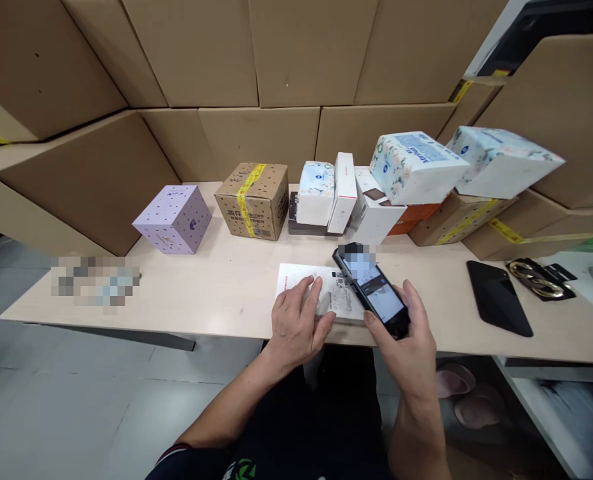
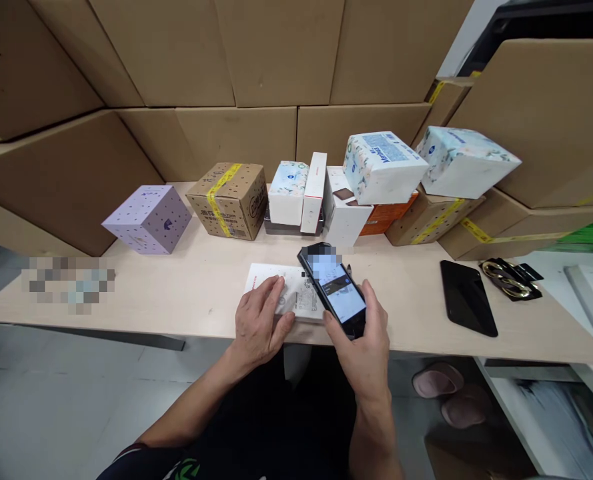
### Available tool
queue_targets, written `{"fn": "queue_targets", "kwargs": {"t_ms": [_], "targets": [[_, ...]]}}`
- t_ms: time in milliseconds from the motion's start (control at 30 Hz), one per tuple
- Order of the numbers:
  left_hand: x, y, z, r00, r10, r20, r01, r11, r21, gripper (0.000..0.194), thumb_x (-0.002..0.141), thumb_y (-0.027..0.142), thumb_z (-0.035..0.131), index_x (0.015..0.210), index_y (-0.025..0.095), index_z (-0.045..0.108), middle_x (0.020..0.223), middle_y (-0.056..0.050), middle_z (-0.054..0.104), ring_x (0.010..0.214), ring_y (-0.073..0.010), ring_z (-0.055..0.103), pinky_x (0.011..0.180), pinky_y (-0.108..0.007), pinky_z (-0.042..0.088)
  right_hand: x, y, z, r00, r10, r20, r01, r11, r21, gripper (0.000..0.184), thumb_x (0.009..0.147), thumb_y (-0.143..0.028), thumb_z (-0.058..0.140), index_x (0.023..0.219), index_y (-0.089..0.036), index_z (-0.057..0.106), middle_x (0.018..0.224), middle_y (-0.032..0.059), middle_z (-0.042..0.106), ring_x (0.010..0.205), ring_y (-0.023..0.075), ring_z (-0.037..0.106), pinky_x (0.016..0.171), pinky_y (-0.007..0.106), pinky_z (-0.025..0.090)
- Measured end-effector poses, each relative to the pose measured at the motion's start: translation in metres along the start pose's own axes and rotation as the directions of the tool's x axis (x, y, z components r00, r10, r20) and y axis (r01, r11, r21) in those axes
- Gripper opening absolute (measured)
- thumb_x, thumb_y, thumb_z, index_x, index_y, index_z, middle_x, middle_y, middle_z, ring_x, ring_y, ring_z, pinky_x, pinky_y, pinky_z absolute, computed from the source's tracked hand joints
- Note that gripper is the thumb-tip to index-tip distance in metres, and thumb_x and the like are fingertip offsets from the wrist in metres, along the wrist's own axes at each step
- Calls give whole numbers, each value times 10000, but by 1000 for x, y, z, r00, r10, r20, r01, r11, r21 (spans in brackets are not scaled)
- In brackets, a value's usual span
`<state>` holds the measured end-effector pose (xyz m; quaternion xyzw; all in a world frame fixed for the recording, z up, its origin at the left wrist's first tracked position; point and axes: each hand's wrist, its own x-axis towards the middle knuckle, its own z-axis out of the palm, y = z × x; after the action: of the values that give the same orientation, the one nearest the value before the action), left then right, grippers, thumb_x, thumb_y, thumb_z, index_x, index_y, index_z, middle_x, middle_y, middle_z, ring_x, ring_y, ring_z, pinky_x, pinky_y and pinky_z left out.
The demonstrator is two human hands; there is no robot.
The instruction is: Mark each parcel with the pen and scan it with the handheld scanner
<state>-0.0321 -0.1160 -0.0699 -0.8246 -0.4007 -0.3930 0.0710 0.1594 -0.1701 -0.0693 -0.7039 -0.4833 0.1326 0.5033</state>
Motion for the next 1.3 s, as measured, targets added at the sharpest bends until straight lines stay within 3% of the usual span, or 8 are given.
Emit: {"fn": "queue_targets", "kwargs": {"t_ms": [200,400,533,667,933,1067,1167,1300], "targets": [[0,0,1,1000,15,4,-15,1000,18,555,990,384,480,1449,76,428,1333,-221,616,1255,-280,591,928,-383,467,5,20,-27,980,73,-186,-82,996,-41,899,747,-527,761,1520,-247,398,1444,126,547,1322,336,527,1118,581,392],[-1,0,1,1000,13,20,-13,1000,15,571,987,385,481,1470,93,396,1347,-218,608,1258,-278,585,925,-386,464,20,48,-47,939,-59,-339,-78,923,-377,916,772,-575,692,1524,-147,394,1400,221,573,1275,428,538,1044,620,418],[-1,0,1,1000,16,24,-16,1000,15,565,983,380,486,1456,81,410,1345,-222,605,1261,-280,577,932,-391,460,36,65,-49,927,-179,-330,-30,841,-540,902,791,-623,601,1480,-67,432,1283,280,610,1174,473,572,987,660,399],[2,0,-1,999,35,39,-36,999,20,559,961,386,521,1419,73,453,1332,-226,603,1225,-297,588,934,-414,461,49,77,-47,938,-180,-295,-44,785,-618,879,794,-601,570,1443,-18,464,1166,298,630,1089,469,584,929,618,412],[19,-14,-9,937,102,335,-113,993,15,509,942,392,562,1388,156,497,1339,-157,601,1219,-324,545,1008,-494,449,60,88,-41,951,-153,-270,-61,761,-645,878,783,-641,561,1418,-36,507,1113,301,634,1032,436,585,875,571,405],[25,-29,-12,930,17,367,-70,989,133,446,941,426,582,1322,197,546,1386,-147,587,1299,-386,495,1027,-625,417,57,89,-40,945,-184,-270,-51,733,-679,897,804,-723,534,1433,-84,512,1306,343,558,1194,483,518,909,605,395],[31,-44,-13,917,-84,390,3,979,204,430,953,402,575,1334,206,536,1405,-157,575,1323,-405,487,998,-688,425,55,92,-40,923,-259,-286,-5,732,-681,878,804,-732,551,1425,-111,526,1365,324,532,1275,485,469,973,621,376],[38,-62,-6,915,-173,365,91,968,232,373,968,259,537,1331,174,550,1389,-193,561,1329,-396,483,994,-646,469,54,98,-39,916,-275,-291,14,748,-664,752,853,-650,546,1398,-132,552,1344,306,555,1282,463,484,988,628,370]]}}
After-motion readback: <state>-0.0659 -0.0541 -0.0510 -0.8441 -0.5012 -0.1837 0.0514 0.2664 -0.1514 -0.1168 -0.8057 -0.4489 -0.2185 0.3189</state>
